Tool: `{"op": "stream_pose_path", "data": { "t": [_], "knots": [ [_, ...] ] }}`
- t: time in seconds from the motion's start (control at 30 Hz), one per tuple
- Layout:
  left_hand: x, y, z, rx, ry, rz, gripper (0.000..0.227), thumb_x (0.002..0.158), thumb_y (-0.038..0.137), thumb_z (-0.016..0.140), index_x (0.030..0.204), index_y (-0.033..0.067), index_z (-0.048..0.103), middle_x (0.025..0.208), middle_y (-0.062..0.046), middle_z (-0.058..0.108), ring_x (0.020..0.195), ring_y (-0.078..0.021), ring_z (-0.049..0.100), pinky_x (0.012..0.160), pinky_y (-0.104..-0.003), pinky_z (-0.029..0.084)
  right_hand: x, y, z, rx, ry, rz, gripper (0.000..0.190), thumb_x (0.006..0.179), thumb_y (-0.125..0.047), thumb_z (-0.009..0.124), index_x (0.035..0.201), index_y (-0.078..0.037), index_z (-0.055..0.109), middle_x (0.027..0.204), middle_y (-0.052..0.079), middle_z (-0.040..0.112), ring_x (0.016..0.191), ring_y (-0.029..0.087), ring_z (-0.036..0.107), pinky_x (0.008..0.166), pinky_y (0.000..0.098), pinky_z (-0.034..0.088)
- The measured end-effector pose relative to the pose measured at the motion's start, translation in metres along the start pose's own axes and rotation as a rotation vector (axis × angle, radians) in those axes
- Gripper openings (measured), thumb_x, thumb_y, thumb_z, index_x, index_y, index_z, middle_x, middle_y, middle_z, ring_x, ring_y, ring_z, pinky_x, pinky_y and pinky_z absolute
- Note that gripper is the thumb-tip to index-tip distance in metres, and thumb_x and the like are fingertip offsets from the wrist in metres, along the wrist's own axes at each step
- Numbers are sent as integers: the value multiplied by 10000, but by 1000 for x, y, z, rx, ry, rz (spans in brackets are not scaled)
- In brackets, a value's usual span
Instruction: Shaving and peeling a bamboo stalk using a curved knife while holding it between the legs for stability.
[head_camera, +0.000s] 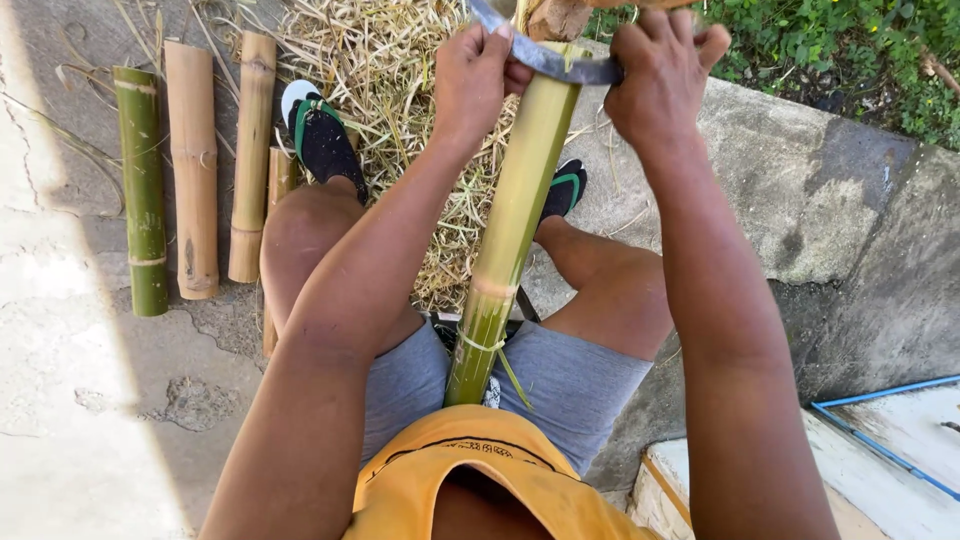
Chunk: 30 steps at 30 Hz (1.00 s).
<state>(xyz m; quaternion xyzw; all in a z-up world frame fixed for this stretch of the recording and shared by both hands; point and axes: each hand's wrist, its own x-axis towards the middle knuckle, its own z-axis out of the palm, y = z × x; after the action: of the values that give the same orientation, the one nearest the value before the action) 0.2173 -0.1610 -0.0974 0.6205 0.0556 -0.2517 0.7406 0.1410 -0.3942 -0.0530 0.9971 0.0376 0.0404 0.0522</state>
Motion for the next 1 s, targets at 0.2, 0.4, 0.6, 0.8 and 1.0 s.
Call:
{"op": "stream_pose_path", "data": {
  "t": [0.2, 0.4, 0.6, 0.8, 1.0],
  "knots": [
    [3, 6, 8, -7, 51, 21, 268, 999, 124, 504, 836, 29, 695, 722, -90, 752, 592, -122, 715, 600, -303, 625, 2, 6, -1, 167, 64, 32, 212, 834, 76, 653, 936, -108, 622, 1167, 36, 616, 1219, 241, 509, 1065, 371, 301],
    [-29, -15, -3, -101, 17, -139, 281, 1022, 142, 532, 829, 14, 691, 731, -91, 726, 599, -123, 680, 612, -288, 610, -16, -29, -49, -50, -14, -44, 184, 803, 12, 736, 863, -150, 672, 1065, 40, 573, 1142, 266, 504, 1003, 435, 245],
    [-19, -10, 1, -137, 11, -140, 293, 1025, 166, 505, 861, 35, 711, 728, -73, 719, 569, -101, 628, 556, -254, 551, -4, -18, -38, -102, -89, -30, 178, 836, 0, 739, 889, -166, 703, 1019, 18, 585, 1137, 230, 501, 1025, 417, 247],
    [-5, -4, 2, -74, 33, -129, 316, 1038, 189, 504, 849, 43, 712, 701, -55, 729, 555, -87, 621, 529, -249, 502, 14, -13, -38, -68, -6, -85, 212, 776, 19, 733, 892, -155, 697, 1099, 5, 614, 1159, 209, 520, 994, 415, 251],
    [11, -11, 7, -138, 76, -64, 264, 996, 154, 550, 830, 6, 693, 695, -79, 725, 560, -106, 619, 557, -294, 526, 7, -17, -30, 16, 98, -44, 251, 779, 68, 704, 926, -135, 682, 1124, -3, 630, 1150, 217, 517, 932, 401, 251]
  ]
}}
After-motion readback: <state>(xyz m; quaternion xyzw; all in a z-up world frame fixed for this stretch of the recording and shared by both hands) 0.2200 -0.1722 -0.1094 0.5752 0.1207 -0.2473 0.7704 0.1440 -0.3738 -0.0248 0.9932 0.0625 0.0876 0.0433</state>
